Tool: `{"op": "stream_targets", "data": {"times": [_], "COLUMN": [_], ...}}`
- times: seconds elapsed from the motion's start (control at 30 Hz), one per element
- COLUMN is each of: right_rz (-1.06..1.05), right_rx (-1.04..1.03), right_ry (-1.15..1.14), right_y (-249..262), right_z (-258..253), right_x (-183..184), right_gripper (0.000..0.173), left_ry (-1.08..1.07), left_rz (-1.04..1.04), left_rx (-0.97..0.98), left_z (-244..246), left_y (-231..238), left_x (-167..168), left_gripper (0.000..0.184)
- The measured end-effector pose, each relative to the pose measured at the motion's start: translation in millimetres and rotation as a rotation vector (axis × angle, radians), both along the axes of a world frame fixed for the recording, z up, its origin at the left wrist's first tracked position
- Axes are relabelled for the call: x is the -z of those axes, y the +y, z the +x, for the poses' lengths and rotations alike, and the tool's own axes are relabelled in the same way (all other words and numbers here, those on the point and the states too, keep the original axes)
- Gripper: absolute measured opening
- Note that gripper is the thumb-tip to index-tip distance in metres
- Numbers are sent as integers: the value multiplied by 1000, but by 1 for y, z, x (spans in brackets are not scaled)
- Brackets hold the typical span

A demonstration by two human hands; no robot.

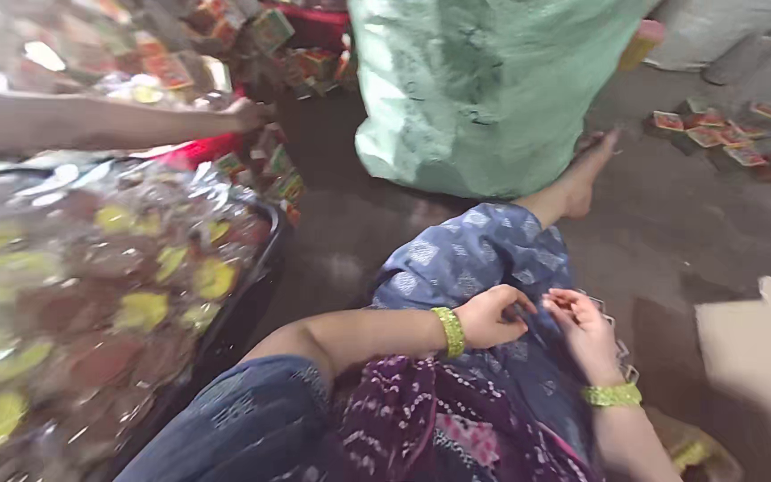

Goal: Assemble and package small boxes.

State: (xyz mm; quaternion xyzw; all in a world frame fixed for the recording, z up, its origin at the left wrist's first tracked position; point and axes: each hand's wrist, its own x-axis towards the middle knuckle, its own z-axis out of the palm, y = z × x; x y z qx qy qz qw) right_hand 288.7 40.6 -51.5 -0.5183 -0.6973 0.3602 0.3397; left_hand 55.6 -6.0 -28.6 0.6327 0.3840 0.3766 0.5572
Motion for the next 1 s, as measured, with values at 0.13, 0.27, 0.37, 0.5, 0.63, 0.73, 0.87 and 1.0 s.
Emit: {"op": "stream_targets", "data": {"times": [0.13, 0.27, 0.37, 0.5, 0.63, 0.73, 0.87, 1.0], "right_rz": [318, 395, 382, 360, 413, 396, 389, 354], "right_rx": [-97, -169, -190, -179, -162, -158, -152, -151], "right_ry": [-379, -575, -545, -581, -550, -548, -536, -532], "right_y": [-15, -19, -20, -22, -19, -15, -10, -8], "right_z": [-15, -31, -29, -26, -26, -25, -24, -21], "right_x": [11, 8, 11, 11, 16, 16, 16, 11], "right_gripper": [35, 25, 24, 29, 31, 31, 30, 28], "left_ry": [32, -84, -99, 159, 605, 746, 616, 598], "left_rz": [98, 232, 265, 133, -209, -390, -602, -523], "left_rx": [-32, -151, -415, -915, -1402, -1686, -1855, -1871], "left_z": [-7, -21, -55, -137, -233, -285, -327, -355], "left_y": [-13, -20, -8, 22, 43, 56, 61, 64], "left_x": [-8, -15, -28, -13, 23, 54, 62, 63], "left_gripper": [30, 22, 24, 47, 80, 100, 93, 64]}}
